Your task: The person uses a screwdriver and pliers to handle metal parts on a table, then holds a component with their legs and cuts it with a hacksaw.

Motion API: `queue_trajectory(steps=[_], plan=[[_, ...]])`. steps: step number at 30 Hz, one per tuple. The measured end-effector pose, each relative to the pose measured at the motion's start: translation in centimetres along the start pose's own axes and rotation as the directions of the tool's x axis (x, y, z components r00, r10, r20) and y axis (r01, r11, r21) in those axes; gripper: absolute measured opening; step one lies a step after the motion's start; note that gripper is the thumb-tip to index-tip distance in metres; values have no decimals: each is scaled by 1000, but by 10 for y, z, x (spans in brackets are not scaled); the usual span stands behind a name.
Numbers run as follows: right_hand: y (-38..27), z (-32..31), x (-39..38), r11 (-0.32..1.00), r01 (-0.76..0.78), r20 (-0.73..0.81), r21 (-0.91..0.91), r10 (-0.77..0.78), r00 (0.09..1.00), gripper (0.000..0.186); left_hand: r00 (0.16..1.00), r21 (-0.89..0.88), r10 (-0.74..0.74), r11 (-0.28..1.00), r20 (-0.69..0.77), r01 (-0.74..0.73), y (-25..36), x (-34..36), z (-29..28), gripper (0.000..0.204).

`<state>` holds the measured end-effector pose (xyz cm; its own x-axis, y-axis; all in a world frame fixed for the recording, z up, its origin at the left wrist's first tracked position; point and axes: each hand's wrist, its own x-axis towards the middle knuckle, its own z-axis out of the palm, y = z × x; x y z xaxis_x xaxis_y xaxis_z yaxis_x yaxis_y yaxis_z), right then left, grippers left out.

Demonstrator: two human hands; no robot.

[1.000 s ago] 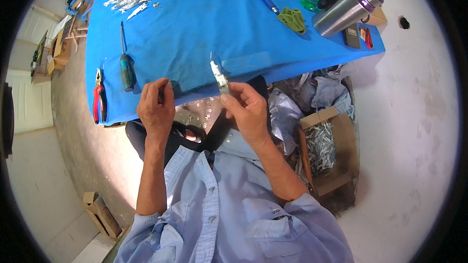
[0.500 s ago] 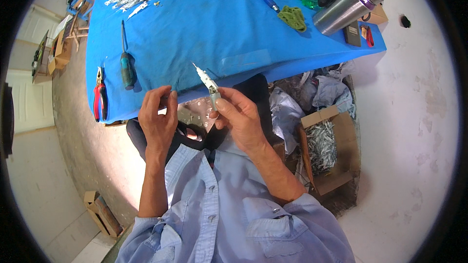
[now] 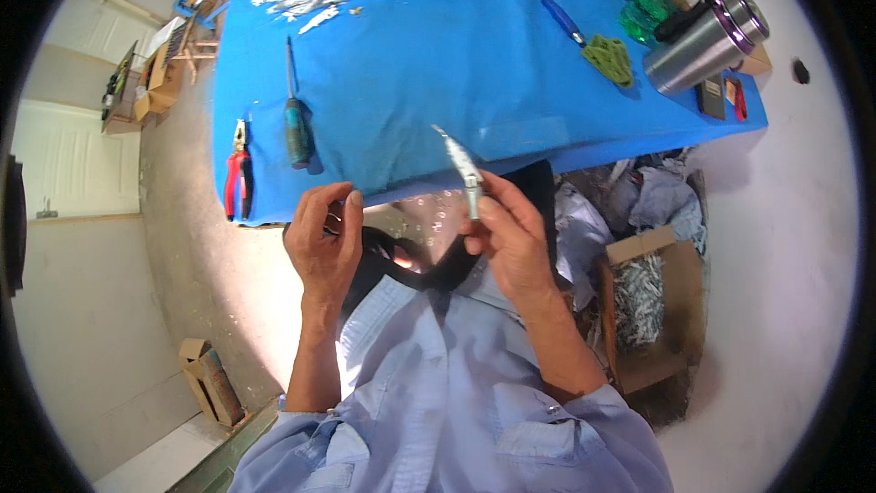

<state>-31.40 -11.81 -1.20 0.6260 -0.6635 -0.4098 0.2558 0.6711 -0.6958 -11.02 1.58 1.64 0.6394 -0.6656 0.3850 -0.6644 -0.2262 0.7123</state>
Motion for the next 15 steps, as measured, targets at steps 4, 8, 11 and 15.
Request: queue_trajectory(steps=[4,8,11,15], plan=[[-5,-13,4,999,38,-26,39,-37,999,40,996,36,-75,996,-58,77,-10,9,-15,12],[-12,-24,8,993,65,-76,96,-58,995,42,990,59,-106,992,-95,112,-19,19,-26,16],[-15,-33,12,980,86,-84,181,-72,994,41,993,80,-93,992,-73,99,-15,25,-23,16],[-19,-38,15,957,96,-89,274,-74,993,40,997,84,-72,994,-30,74,-6,32,-15,16]])
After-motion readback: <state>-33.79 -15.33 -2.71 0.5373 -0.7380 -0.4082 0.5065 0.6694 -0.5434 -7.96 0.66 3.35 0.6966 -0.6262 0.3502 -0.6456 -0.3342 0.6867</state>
